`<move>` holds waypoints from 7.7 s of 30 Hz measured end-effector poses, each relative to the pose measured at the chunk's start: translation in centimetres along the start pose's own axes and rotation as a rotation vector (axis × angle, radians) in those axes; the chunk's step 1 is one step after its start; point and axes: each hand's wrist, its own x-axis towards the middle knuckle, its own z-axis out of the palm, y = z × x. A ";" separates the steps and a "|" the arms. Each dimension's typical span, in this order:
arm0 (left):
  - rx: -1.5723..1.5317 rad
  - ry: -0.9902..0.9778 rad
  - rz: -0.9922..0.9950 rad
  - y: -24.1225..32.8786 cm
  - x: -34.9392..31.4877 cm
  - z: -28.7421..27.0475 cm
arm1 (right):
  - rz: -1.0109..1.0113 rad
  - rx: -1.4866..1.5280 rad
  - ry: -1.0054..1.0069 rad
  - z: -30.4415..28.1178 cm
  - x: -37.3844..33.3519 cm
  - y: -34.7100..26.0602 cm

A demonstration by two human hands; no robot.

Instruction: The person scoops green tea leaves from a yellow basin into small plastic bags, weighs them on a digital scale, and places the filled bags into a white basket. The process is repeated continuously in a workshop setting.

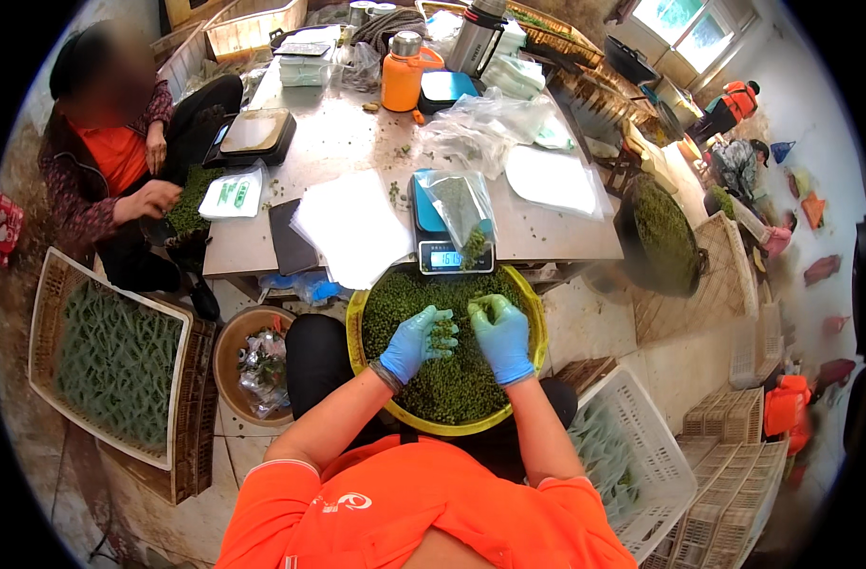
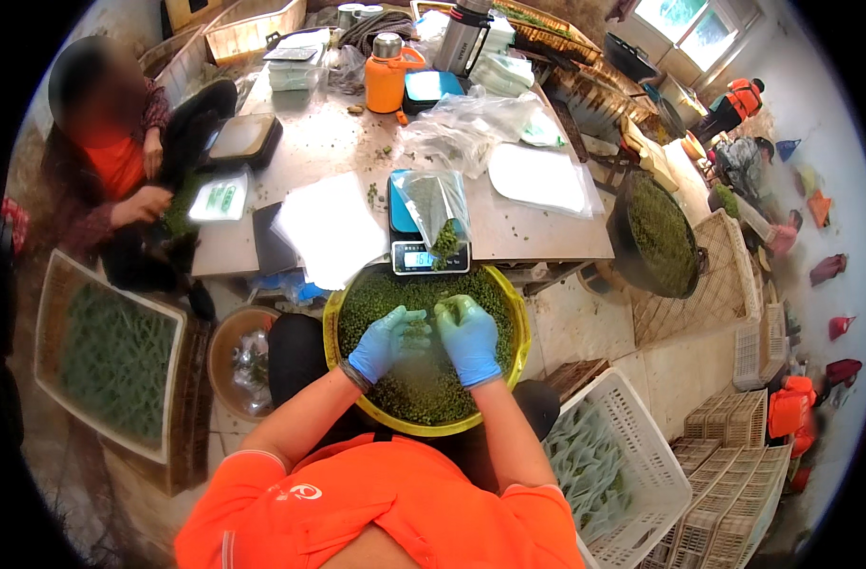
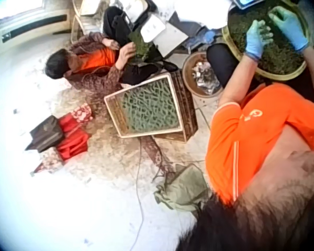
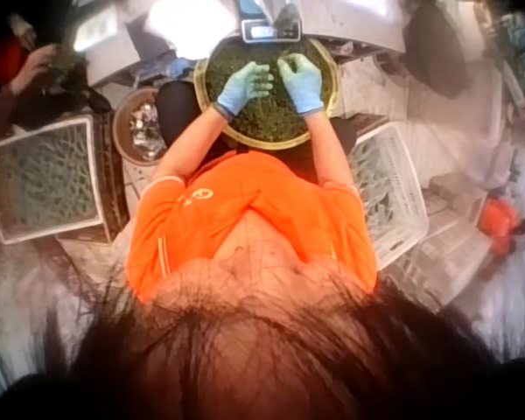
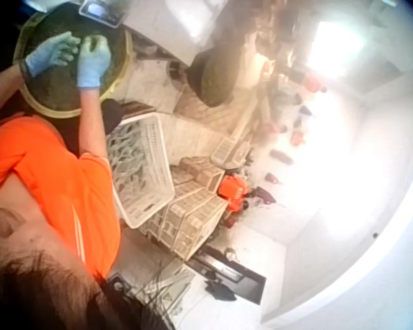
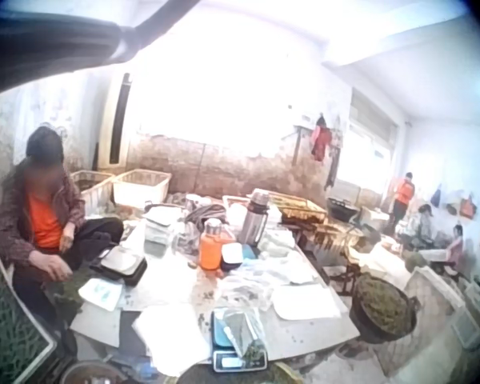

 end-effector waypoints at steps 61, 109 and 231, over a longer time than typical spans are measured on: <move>1.563 0.136 0.378 2.9 -2.8 2.0 | -0.231 -0.487 -0.220 0.2 -1.3 1.2; 0.899 -0.135 0.025 -4.0 -0.2 1.3 | 0.083 -0.374 -0.658 -9.1 1.0 5.8; 0.894 0.082 0.398 3.4 1.7 1.3 | -0.081 -0.460 -0.563 2.1 0.0 4.4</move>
